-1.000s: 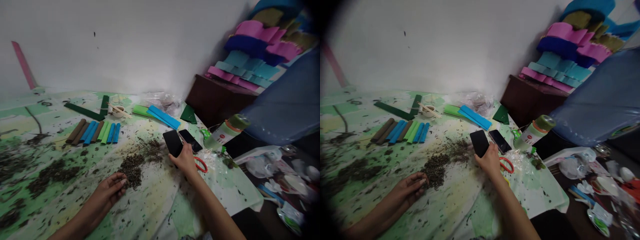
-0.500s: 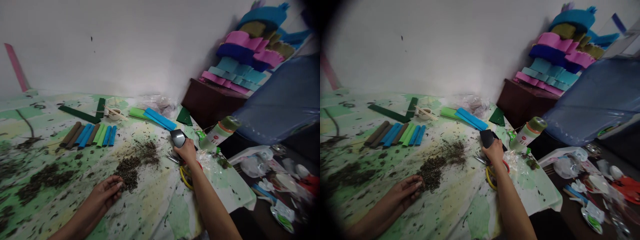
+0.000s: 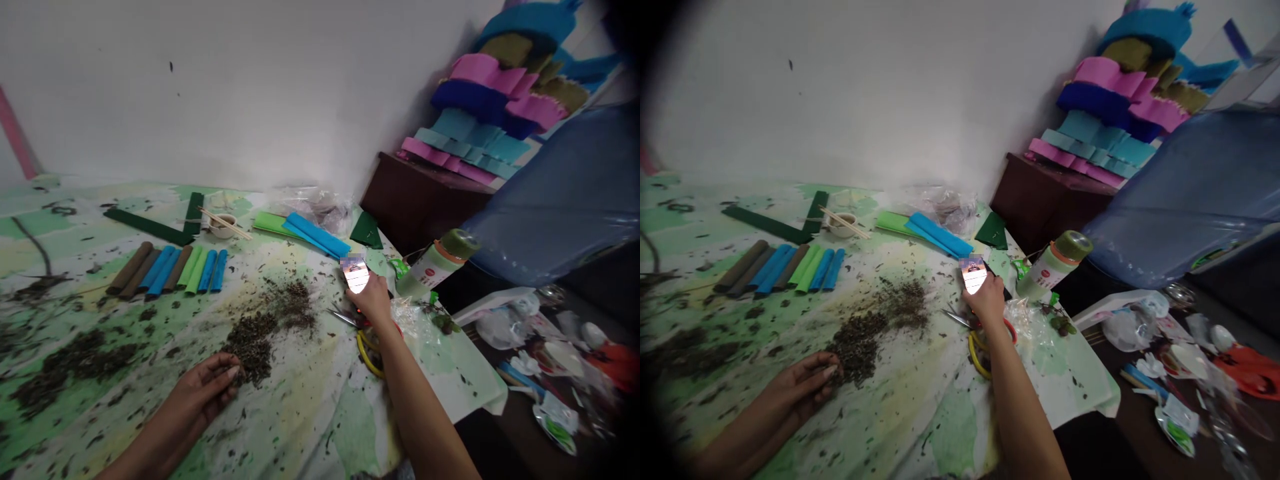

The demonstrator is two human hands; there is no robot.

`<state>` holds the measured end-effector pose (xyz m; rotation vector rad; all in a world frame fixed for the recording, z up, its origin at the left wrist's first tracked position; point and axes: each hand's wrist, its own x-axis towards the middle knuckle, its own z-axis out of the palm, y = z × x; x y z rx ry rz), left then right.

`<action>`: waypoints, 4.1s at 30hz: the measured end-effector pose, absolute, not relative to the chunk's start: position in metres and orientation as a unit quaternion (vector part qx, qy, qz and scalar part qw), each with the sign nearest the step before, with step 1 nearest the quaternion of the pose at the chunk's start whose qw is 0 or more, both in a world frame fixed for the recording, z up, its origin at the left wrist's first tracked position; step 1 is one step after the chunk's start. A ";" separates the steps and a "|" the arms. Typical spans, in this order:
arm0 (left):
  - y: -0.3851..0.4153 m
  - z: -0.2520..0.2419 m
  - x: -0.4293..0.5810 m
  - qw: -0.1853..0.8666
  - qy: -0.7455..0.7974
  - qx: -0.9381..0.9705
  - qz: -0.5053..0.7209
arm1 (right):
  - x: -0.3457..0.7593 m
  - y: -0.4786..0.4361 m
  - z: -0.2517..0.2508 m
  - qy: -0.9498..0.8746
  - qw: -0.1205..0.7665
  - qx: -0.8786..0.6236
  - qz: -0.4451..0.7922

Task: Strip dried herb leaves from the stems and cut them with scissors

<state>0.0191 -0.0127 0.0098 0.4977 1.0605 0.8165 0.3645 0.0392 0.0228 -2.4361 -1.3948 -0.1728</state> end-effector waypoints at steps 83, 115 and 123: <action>-0.020 0.015 0.021 0.722 0.469 0.398 0.317 | 0.185 -0.042 0.012 -0.774 0.367 -0.474 0.205; -0.020 0.030 0.003 0.268 0.383 0.832 0.298 | 0.187 -0.040 0.014 -0.803 0.305 -0.493 0.140; 0.023 0.041 -0.068 0.043 0.546 0.818 0.176 | 0.174 -0.047 0.018 -0.932 0.093 -0.330 0.120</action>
